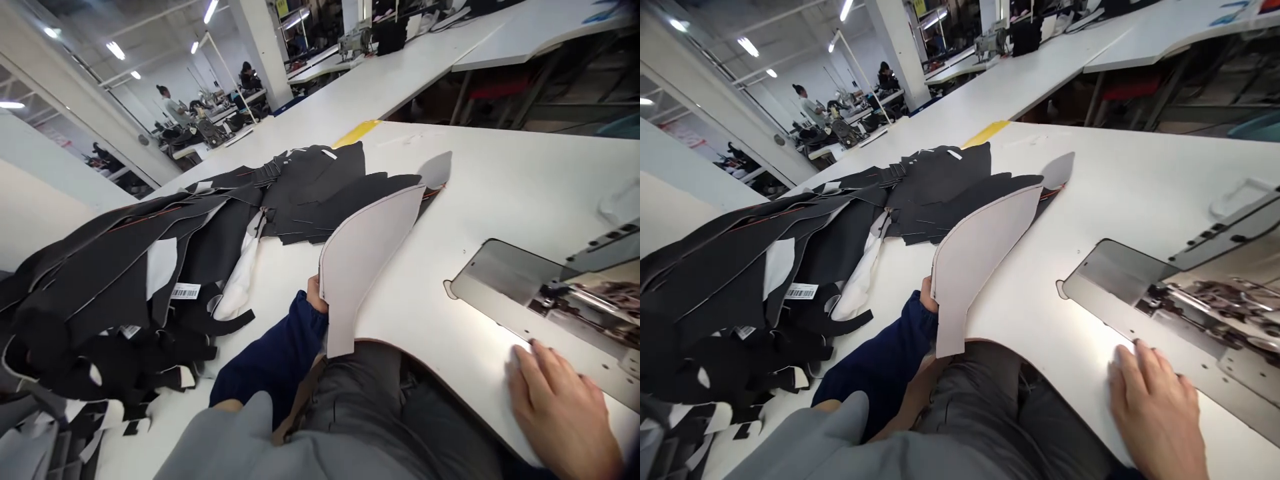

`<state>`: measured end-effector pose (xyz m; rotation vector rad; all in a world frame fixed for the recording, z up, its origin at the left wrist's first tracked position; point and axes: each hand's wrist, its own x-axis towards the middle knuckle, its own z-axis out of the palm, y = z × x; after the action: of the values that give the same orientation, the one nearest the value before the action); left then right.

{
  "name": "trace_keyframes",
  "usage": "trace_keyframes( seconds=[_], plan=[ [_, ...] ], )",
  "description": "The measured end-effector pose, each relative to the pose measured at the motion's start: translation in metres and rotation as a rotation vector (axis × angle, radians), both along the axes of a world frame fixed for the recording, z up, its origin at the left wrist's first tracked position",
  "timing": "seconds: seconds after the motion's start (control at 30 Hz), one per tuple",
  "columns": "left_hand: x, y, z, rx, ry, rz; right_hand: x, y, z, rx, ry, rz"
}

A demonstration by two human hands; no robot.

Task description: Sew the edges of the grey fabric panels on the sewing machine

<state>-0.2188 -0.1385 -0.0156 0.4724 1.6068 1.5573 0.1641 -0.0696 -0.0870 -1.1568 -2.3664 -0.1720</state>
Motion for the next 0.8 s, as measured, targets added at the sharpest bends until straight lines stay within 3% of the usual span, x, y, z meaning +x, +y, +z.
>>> trace_keyframes(
  seconds=[0.13,0.2,0.27,0.33,0.4,0.47,0.53,0.63,0.73,0.8],
  plan=[
    [0.001,-0.003,0.005,-0.001,-0.041,0.013,-0.013,-0.003,0.01,-0.058,0.095,0.072],
    [0.019,-0.013,0.009,0.043,-0.007,-0.004,-0.029,-0.015,0.029,-0.207,0.211,0.065],
    [0.053,-0.031,0.013,0.08,0.116,-0.062,-0.05,-0.035,0.054,-0.43,0.328,0.044],
    [0.094,-0.058,0.016,0.055,0.315,-0.267,-0.069,-0.059,0.079,-0.601,0.461,0.202],
    [0.126,-0.088,0.015,0.051,0.531,-0.749,-0.083,-0.077,0.096,-0.717,0.524,0.256],
    [0.146,-0.108,0.011,0.081,0.707,-1.101,-0.082,-0.087,0.101,-0.774,0.568,0.189],
    [0.159,-0.115,0.004,0.13,0.849,-1.327,-0.062,-0.093,0.099,-0.836,0.577,0.171],
    [0.179,-0.113,-0.001,0.314,0.988,-1.61,-0.003,-0.116,0.101,-0.87,0.656,0.196],
    [0.199,-0.116,0.004,0.522,1.055,-1.867,0.076,-0.172,0.109,-0.885,0.794,0.185],
    [0.21,-0.121,0.007,0.585,1.102,-1.985,0.132,-0.23,0.111,-0.915,0.915,0.019]
  ],
)
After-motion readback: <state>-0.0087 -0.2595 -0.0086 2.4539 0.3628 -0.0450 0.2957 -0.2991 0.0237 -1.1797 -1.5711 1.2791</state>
